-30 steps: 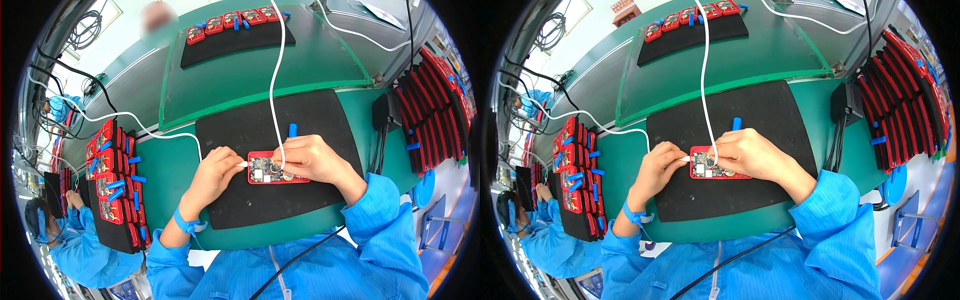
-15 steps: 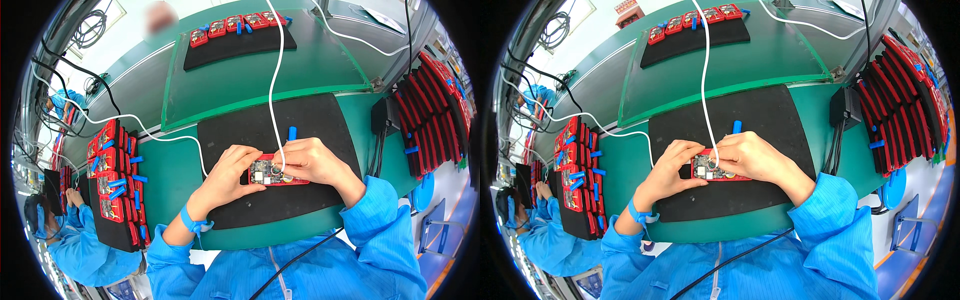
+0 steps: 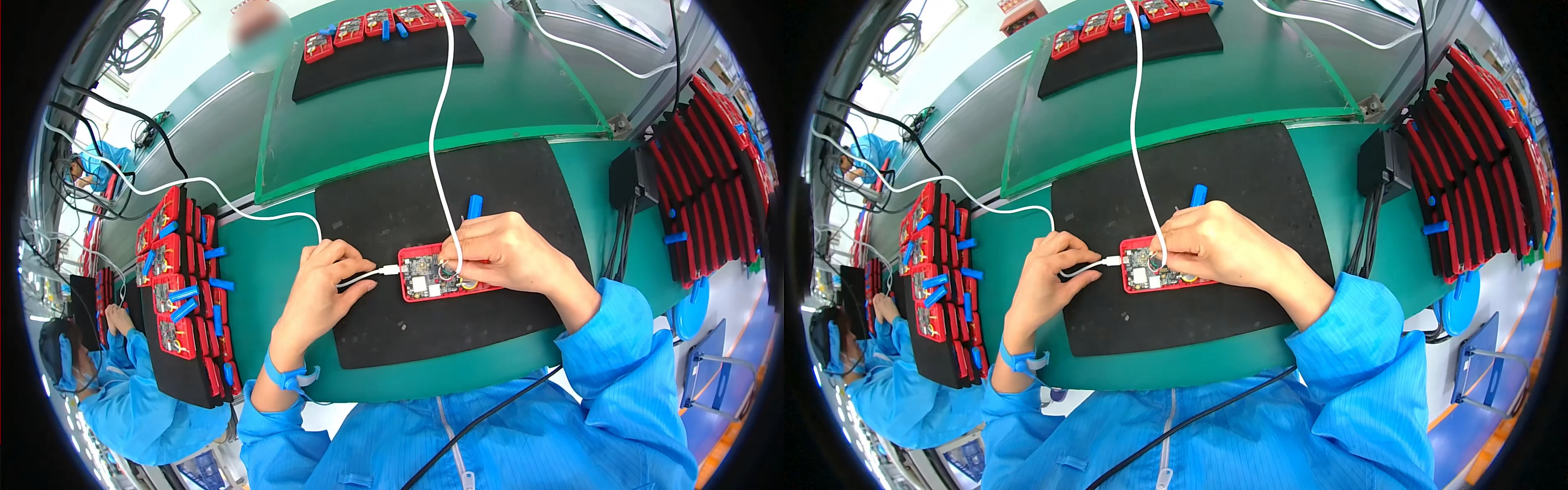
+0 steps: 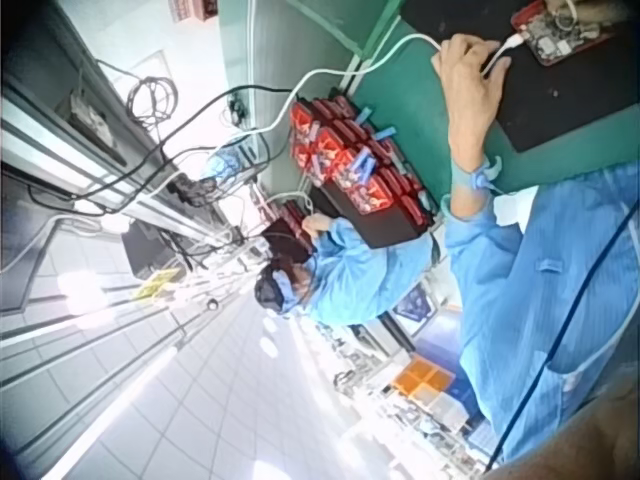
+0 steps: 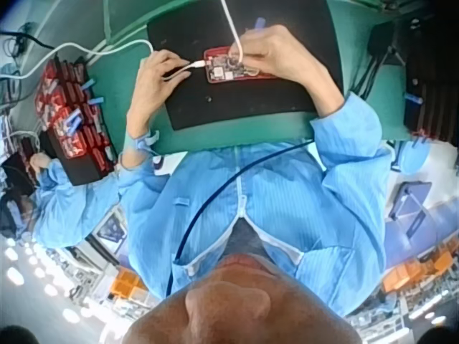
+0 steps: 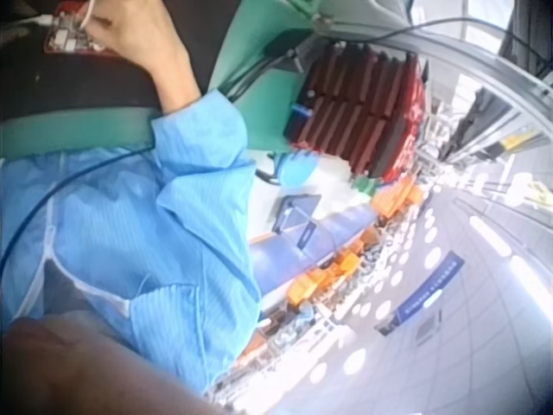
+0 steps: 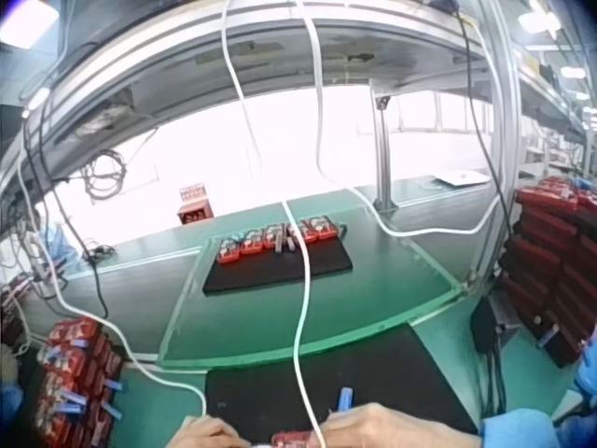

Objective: Manually assemble components onto a PCB for small electronic devices at a factory workstation.

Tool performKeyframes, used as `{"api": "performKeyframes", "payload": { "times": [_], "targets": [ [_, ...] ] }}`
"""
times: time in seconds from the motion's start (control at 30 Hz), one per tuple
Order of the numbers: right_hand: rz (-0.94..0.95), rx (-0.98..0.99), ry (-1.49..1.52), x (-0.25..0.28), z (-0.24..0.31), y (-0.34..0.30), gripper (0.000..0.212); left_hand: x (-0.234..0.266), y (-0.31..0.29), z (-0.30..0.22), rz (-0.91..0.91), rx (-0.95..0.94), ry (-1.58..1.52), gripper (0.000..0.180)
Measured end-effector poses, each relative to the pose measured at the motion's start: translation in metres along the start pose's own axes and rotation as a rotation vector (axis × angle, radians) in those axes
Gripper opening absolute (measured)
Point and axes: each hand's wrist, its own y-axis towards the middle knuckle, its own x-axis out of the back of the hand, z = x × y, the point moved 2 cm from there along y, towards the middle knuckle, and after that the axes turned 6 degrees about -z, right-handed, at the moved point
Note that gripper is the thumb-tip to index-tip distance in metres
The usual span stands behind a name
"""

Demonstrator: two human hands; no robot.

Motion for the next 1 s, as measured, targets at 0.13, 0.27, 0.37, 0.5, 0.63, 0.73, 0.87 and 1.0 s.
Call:
{"api": "performKeyframes", "payload": {
  "times": [0.13, 0.27, 0.37, 0.5, 0.63, 0.73, 0.87, 1.0],
  "targets": [
    [-0.016, 0.045, -0.014, -0.001, 0.0, 0.001, 0.011, -0.007, -0.001, 0.002, -0.108, -0.084, 0.028, 0.02],
    [-0.016, 0.048, -0.027, -0.002, 0.001, 0.0, 0.011, -0.013, -0.005, 0.001, -0.21, -0.149, 0.007, 0.016],
    [-0.015, 0.02, -0.013, -0.001, 0.002, -0.001, 0.011, -0.014, -0.005, 0.001, -0.123, -0.067, -0.093, 0.014],
    [-0.019, -0.009, -0.004, 0.0, 0.002, 0.001, 0.009, -0.016, 0.0, 0.001, -0.189, -0.139, -0.046, 0.014],
    [-0.05, 0.024, -0.011, 0.0, 0.003, 0.002, 0.011, -0.017, 0.003, 0.007, -0.178, -0.158, -0.117, 0.014],
    [-0.036, -0.053, 0.01, 0.0, 0.003, 0.001, 0.009, -0.018, 0.002, 0.01, -0.157, -0.153, -0.182, 0.013],
    [-0.002, -0.11, -0.001, 0.001, 0.006, 0.0, 0.009, -0.018, 0.003, 0.005, -0.222, -0.157, -0.09, 0.013],
    [-0.024, -0.07, 0.001, 0.0, 0.007, -0.002, 0.01, -0.02, 0.002, 0.006, -0.174, -0.177, -0.156, 0.015]
  ]
}}
